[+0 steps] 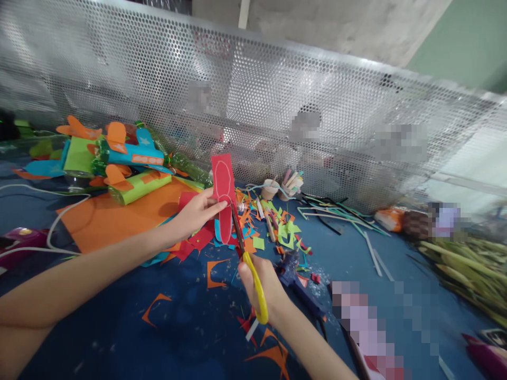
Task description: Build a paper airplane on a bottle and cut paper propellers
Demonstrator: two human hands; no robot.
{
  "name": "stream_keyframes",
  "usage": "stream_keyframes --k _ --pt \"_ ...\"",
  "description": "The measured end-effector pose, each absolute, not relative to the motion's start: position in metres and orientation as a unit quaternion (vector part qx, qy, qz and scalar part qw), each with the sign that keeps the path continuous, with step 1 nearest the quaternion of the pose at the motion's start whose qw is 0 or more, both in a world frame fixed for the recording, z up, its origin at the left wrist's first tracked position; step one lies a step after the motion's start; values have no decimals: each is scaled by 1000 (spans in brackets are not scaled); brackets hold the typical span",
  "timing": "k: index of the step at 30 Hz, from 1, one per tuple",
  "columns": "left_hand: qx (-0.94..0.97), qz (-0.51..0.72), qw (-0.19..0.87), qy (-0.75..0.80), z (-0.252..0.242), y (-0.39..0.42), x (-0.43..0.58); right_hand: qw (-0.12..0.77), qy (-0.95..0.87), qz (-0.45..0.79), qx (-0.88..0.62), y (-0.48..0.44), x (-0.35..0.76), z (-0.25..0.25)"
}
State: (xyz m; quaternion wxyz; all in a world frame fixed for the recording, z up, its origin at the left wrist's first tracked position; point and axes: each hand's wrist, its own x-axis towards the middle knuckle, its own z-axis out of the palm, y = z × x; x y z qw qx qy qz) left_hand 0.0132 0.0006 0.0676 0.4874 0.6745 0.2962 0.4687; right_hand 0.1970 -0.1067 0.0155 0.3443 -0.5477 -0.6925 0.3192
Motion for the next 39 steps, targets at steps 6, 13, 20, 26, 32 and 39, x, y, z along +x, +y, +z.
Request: stream_keyframes --k 6,13,20,26,32,39 --pt "691 461 456 320 66 1 11 313 -733 351 -492 -107 195 22" --pt "732 438 425 303 66 -4 13 310 -764 314 -471 -106 195 24" --pt "745 432 418 290 71 -9 14 310 -769 301 -471 -108 193 29" --pt "729 445 455 252 72 -15 15 318 -762 309 -471 -108 193 27" --pt "725 444 461 257 73 -17 16 318 -774 275 -474 -107 191 29" --pt "712 430 483 275 76 -19 16 345 -728 311 -505 -107 192 18"
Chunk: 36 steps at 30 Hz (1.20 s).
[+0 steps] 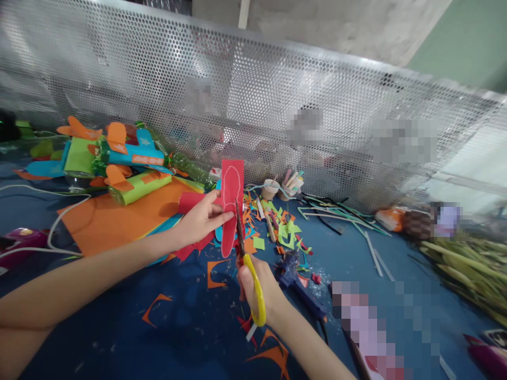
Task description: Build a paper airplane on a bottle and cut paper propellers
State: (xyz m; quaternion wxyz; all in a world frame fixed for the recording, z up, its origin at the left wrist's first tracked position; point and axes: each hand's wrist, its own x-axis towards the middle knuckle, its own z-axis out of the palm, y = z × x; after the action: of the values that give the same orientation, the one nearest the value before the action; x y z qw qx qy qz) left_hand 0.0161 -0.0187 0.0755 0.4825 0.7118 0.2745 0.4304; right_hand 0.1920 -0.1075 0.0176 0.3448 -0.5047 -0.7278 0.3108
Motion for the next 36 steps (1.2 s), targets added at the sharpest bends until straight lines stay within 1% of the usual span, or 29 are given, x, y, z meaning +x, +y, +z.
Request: stream_keyframes --k 6,12,20,32,36 --pt "702 431 498 270 79 -20 16 348 -725 312 -506 -109 193 19" --pt "701 435 499 266 78 -19 15 344 -739 288 -503 -107 195 21" --pt "676 442 537 244 80 -20 16 325 -758 251 -506 -107 194 29" --pt "671 439 544 246 79 -19 17 320 -767 212 -514 -106 196 29" --pt "677 438 539 246 81 -20 17 319 -767 217 -512 -106 196 30"
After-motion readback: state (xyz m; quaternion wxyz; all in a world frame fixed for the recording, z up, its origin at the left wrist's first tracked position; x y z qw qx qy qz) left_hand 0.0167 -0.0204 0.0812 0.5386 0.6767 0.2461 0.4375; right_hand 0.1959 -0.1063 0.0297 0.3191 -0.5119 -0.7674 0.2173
